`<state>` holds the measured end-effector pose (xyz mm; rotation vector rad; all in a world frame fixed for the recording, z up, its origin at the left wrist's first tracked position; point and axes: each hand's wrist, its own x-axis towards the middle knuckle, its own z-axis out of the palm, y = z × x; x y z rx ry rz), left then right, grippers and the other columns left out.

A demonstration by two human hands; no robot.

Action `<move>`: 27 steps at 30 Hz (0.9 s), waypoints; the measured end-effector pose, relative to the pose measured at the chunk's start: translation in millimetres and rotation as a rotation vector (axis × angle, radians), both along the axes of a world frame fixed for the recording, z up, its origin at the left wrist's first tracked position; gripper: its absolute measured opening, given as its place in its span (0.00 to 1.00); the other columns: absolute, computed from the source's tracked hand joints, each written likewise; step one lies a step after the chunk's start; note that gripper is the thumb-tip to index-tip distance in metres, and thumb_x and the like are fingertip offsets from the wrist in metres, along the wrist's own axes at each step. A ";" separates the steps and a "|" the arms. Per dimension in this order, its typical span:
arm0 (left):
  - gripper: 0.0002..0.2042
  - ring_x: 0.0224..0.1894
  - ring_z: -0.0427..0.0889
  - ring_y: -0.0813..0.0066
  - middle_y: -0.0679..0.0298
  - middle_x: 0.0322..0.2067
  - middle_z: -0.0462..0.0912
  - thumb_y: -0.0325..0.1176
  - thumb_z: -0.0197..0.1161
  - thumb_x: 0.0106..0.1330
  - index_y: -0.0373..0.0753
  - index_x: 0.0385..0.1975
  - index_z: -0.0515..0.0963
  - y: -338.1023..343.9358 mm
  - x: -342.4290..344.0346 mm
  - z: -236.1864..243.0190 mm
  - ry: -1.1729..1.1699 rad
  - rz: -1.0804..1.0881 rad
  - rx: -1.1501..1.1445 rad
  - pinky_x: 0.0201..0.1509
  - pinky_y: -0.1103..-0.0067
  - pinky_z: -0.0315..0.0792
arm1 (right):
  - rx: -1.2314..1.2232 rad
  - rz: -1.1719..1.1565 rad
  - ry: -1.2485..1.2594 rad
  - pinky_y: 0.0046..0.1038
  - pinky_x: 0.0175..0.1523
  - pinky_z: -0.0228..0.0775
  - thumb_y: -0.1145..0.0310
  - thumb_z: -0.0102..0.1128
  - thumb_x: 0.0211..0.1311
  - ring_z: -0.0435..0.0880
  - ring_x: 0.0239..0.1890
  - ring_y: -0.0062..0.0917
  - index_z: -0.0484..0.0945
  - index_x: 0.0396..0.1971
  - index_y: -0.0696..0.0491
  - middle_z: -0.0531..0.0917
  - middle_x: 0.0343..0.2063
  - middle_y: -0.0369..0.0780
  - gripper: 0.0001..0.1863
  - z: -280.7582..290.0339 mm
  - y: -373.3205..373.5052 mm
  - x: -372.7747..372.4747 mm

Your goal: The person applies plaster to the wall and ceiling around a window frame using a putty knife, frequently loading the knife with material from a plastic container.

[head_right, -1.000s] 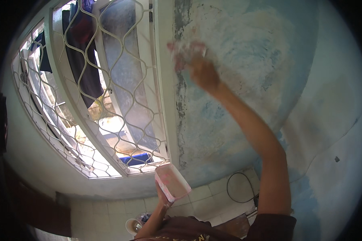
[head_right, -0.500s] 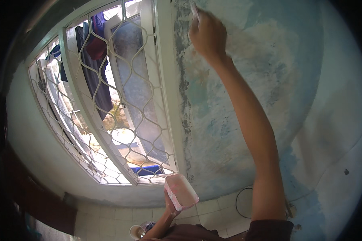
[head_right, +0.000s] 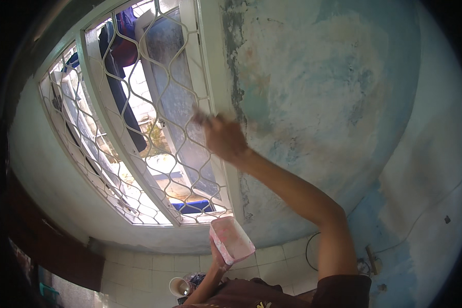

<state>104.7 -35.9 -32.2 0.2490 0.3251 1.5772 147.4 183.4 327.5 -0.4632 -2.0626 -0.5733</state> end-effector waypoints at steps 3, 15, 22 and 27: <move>0.43 0.68 0.72 0.54 0.60 0.70 0.68 0.74 0.37 0.71 0.47 0.76 0.57 -3.5 -2.8 -0.3 0.035 0.050 -0.014 0.71 0.52 0.69 | 0.135 -0.162 0.257 0.38 0.36 0.82 0.76 0.59 0.62 0.87 0.35 0.38 0.81 0.55 0.54 0.83 0.33 0.46 0.19 93.0 9.3 33.4; 0.43 0.68 0.73 0.56 0.61 0.69 0.70 0.74 0.39 0.71 0.48 0.75 0.58 -4.1 11.2 -3.5 0.068 0.006 -0.078 0.71 0.53 0.70 | -0.061 -0.069 -0.121 0.37 0.36 0.82 0.75 0.59 0.58 0.86 0.36 0.37 0.78 0.54 0.61 0.82 0.36 0.47 0.22 -16.8 10.5 7.6; 0.42 0.68 0.73 0.56 0.61 0.69 0.70 0.74 0.41 0.70 0.47 0.75 0.59 -20.8 23.4 1.5 0.057 0.087 -0.094 0.70 0.53 0.70 | 0.220 -0.275 0.269 0.35 0.36 0.83 0.74 0.60 0.61 0.85 0.37 0.33 0.79 0.53 0.57 0.82 0.37 0.45 0.19 164.4 35.5 54.6; 0.42 0.67 0.74 0.56 0.60 0.69 0.69 0.74 0.38 0.71 0.48 0.75 0.59 -27.5 26.8 -17.1 -0.016 0.057 -0.100 0.70 0.53 0.70 | 0.479 -0.339 -0.018 0.35 0.36 0.83 0.72 0.60 0.61 0.86 0.38 0.35 0.80 0.47 0.63 0.82 0.36 0.47 0.15 87.5 43.6 10.9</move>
